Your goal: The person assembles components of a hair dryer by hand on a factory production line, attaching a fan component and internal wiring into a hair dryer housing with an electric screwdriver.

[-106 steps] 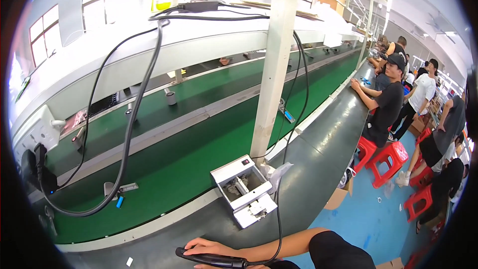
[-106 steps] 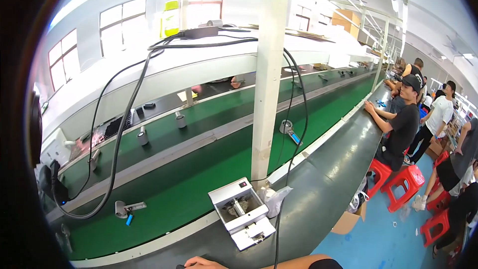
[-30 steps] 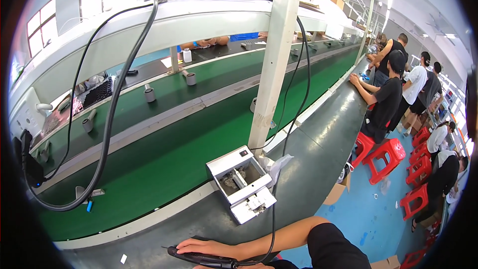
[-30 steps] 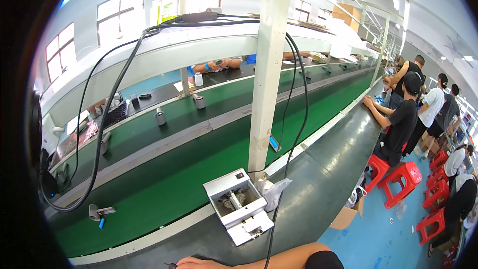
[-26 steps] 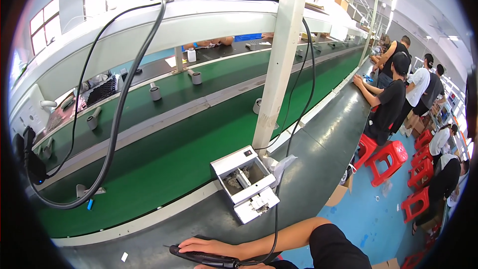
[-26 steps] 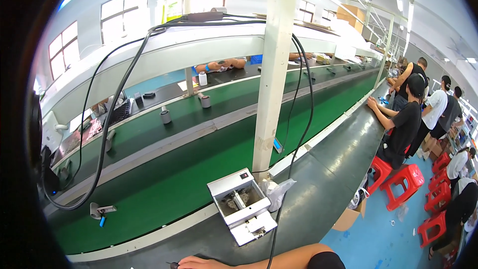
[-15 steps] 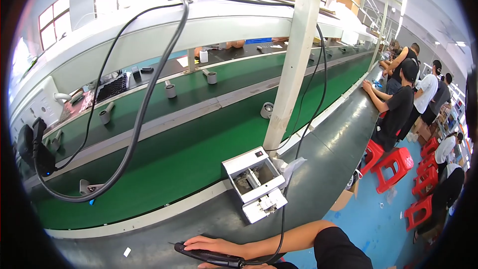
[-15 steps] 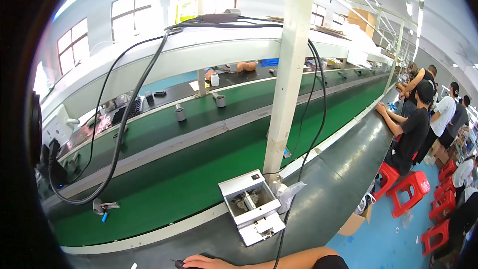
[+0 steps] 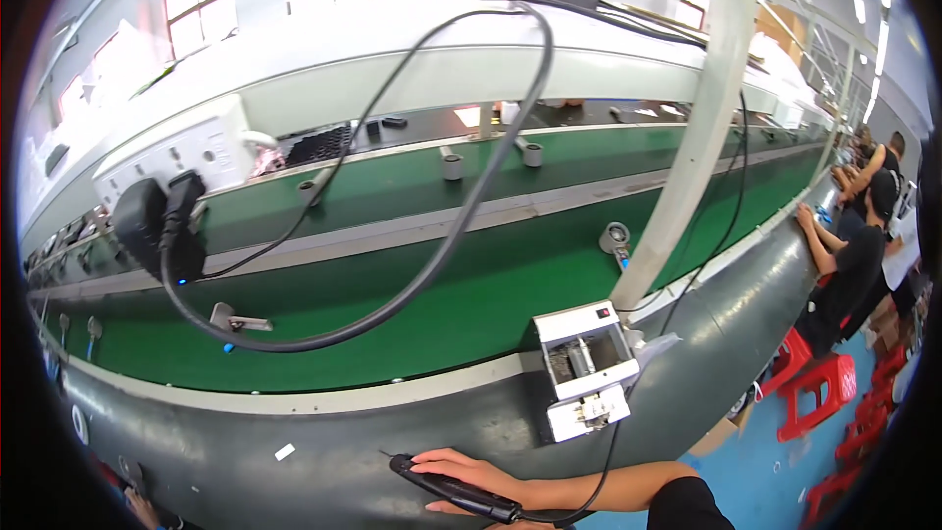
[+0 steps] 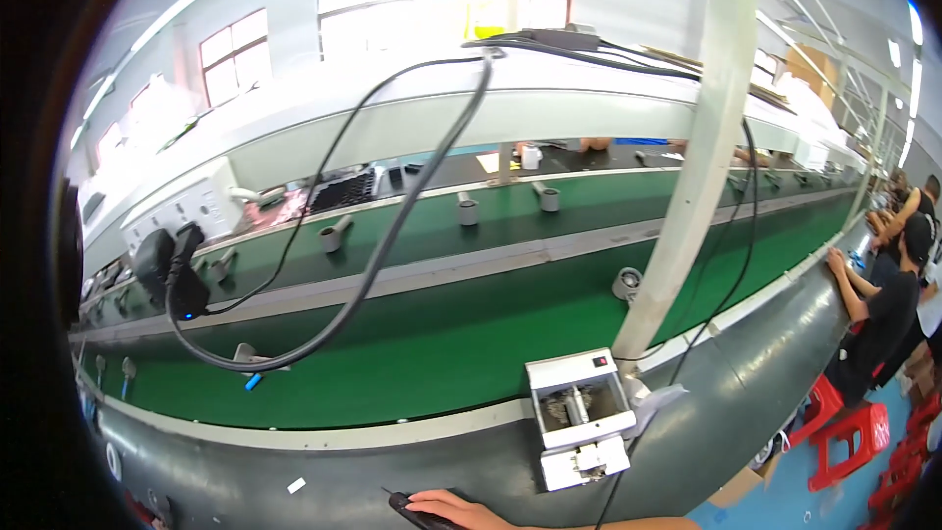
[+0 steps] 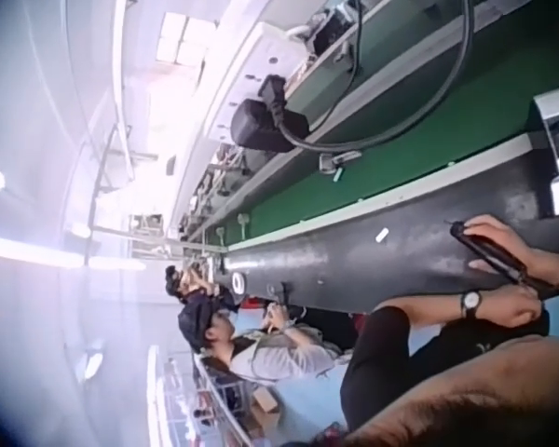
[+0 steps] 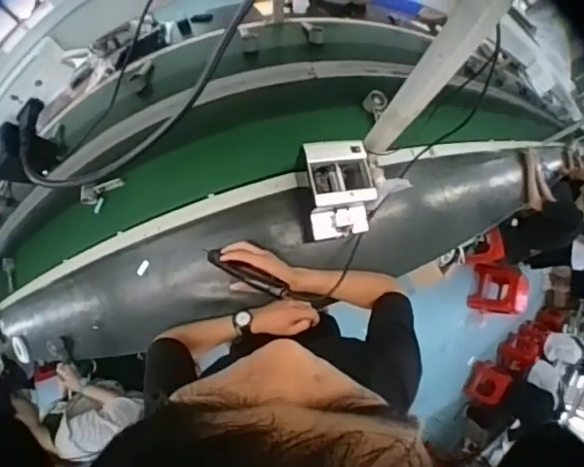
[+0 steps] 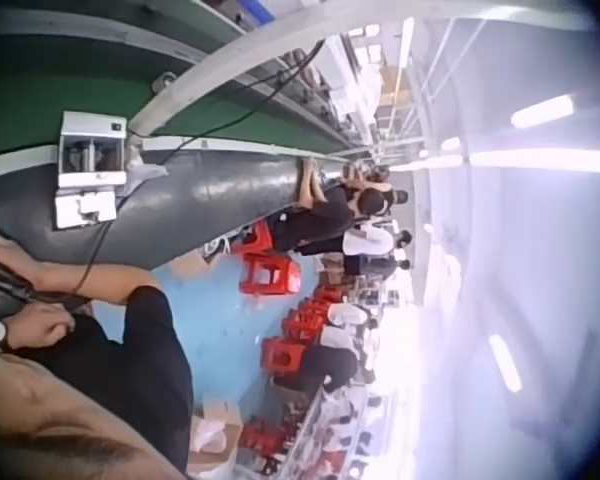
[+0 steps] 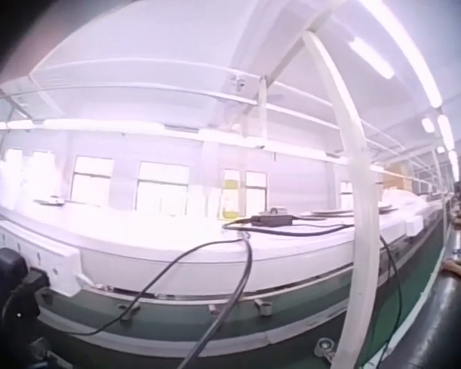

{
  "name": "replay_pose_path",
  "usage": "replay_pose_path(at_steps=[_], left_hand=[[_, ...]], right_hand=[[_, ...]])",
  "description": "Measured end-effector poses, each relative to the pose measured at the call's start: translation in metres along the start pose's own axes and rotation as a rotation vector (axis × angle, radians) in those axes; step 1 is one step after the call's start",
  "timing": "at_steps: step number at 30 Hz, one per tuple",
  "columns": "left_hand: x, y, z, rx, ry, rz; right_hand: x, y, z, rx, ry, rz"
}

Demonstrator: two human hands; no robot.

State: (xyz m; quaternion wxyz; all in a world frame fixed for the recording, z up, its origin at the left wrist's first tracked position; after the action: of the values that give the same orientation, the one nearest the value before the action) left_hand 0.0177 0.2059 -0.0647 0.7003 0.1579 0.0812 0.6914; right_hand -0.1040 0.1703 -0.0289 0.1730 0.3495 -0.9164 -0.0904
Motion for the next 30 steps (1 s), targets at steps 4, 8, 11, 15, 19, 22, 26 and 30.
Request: replay_pose_path(at_steps=[4,8,11,15,19,22,26,30], left_hand=[[-0.001,0.001,0.010,-0.003,0.040,0.052],[0.002,0.002,-0.001,-0.054,0.000,-0.003],[0.005,0.002,0.004,-0.030,-0.010,-0.031],[-0.004,-0.005,0.004,0.033,0.030,0.014],[-0.003,-0.005,0.000,0.022,0.043,0.010],[0.000,-0.006,-0.003,0.009,0.057,0.011],[0.003,-0.004,-0.001,0.007,0.073,0.017],[0.003,-0.008,-0.002,0.017,0.063,0.034]], right_hand=[[0.004,-0.007,-0.014,-0.027,0.035,-0.025],[-0.001,0.002,0.004,-0.034,-0.057,0.010],[-0.004,0.006,0.004,-0.035,-0.092,0.032],[0.003,-0.008,-0.004,-0.035,-0.006,-0.026],[0.000,-0.011,0.006,-0.035,0.034,-0.034],[-0.003,-0.007,0.006,-0.013,0.002,-0.036],[-0.006,-0.005,0.009,0.006,-0.013,-0.047],[-0.009,-0.006,0.010,0.022,-0.020,-0.068]])
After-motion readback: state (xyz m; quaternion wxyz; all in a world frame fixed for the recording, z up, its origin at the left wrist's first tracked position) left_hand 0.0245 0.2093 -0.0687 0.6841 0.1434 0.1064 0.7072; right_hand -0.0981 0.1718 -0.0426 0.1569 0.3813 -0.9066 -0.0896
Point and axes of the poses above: each hand's wrist, its own x-axis towards the middle knuckle, its own y-axis out of the back of the hand, z = x × y, the point moved 9 cm from there along x, towards the middle knuckle, and after that the axes turned 12 degrees about -z, right-handed, at the moved point
